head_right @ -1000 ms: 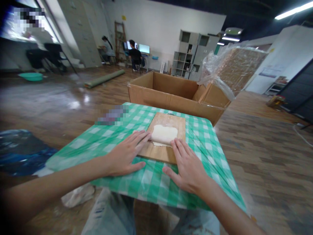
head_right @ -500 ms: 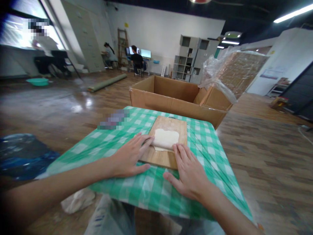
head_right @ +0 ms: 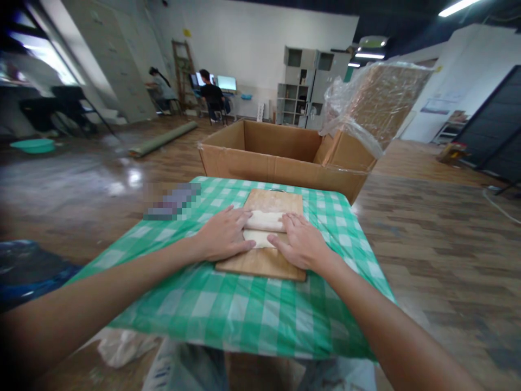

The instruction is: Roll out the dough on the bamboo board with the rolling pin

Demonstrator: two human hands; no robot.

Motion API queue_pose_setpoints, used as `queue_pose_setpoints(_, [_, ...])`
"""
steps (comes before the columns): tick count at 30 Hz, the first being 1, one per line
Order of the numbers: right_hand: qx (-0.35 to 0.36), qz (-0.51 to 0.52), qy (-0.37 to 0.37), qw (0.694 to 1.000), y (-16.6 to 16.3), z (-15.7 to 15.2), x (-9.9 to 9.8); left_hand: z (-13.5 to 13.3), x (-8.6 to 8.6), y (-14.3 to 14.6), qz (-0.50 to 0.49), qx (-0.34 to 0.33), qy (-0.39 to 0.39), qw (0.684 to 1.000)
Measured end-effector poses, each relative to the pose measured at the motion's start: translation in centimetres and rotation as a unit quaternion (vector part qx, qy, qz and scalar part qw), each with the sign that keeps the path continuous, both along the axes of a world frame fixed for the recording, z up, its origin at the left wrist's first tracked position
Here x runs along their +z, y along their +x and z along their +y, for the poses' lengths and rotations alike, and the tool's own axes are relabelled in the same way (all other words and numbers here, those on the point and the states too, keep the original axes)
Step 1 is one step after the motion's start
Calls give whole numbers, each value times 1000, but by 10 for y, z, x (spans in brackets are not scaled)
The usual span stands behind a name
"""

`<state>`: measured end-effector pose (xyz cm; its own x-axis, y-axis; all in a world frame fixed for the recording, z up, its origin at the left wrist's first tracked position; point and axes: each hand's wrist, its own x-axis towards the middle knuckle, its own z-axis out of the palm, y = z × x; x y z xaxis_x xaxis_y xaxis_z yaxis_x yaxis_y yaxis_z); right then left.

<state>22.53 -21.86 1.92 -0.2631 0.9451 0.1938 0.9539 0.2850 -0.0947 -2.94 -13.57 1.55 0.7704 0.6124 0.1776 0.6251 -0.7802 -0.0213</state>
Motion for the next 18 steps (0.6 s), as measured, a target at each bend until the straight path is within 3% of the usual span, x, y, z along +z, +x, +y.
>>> queue_pose_setpoints(10, [34, -9, 57, 998, -12, -71, -9, -65, -3, -29, -60, -29, 16, 998])
queue_pose_setpoints(18, [46, -30, 76, 996, -15, -94, -16, -84, -1, -40, -82, -43, 8, 996])
